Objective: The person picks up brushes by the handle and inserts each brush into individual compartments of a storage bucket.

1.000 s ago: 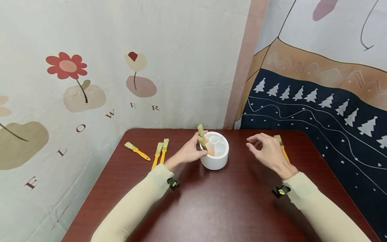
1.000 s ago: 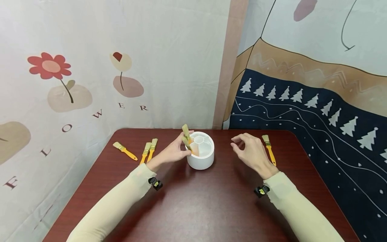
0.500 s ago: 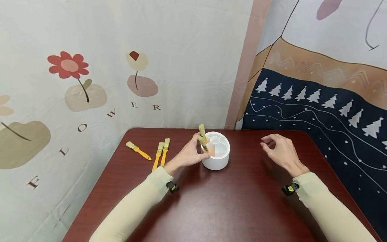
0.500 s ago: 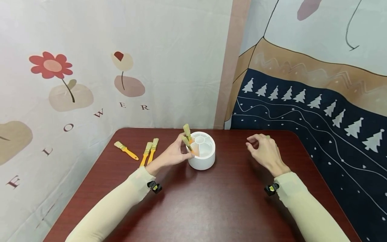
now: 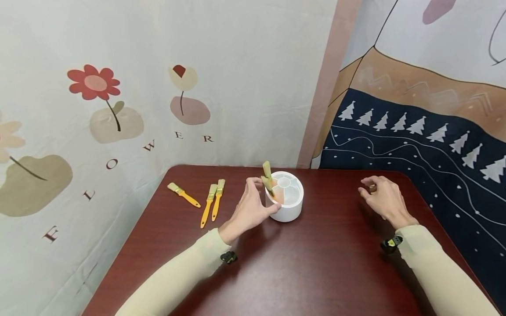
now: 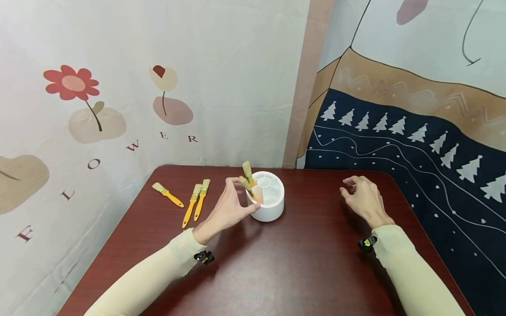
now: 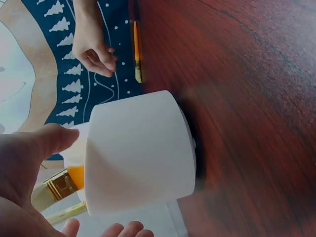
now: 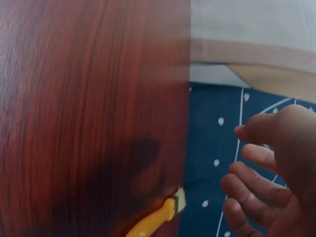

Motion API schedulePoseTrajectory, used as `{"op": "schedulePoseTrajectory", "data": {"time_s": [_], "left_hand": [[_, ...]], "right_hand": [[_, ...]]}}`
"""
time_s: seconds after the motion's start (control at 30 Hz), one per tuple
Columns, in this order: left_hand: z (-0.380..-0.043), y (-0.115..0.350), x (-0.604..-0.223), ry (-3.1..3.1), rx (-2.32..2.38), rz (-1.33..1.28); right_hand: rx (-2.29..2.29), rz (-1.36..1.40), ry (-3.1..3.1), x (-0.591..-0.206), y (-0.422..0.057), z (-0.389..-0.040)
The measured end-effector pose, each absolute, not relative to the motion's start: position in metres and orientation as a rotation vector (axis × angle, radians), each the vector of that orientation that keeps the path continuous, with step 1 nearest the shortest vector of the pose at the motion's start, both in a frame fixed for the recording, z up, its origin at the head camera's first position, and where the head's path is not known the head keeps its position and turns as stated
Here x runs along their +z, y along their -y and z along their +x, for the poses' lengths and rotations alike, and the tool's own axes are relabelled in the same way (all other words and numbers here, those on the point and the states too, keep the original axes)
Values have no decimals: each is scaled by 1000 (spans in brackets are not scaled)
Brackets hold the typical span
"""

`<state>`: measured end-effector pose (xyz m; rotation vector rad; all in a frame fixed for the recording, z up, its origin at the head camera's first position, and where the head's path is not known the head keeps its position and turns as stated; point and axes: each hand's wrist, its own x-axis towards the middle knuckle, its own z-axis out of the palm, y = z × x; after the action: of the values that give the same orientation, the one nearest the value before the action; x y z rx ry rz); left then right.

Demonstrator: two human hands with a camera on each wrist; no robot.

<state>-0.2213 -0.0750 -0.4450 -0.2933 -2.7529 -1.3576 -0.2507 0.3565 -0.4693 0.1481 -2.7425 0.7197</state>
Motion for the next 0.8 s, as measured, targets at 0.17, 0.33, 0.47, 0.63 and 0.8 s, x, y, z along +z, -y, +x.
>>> {"op": "schedulePoseTrajectory", "data": {"time_s": [0.17,0.33,0.47,0.63,0.8], "left_hand": [[-220,72,-446,2763,-1304,-268],[-219,71,-448,2769,-1286,-273],[-218,70,-448,2770,-1289,-288],[-218,69,-449,2766,-1290,-295],[-218,68,-451,2766,-1286,-277]], "right_hand": [[711,80,2790,-476,-373,-252],[715,-2,2822,-483,-385,-254],[733,-59,2838,-487,-392,-258],[746,-104,2864,-488,-397,-264],[753,-146,2867,-491,-400,-269]]}}
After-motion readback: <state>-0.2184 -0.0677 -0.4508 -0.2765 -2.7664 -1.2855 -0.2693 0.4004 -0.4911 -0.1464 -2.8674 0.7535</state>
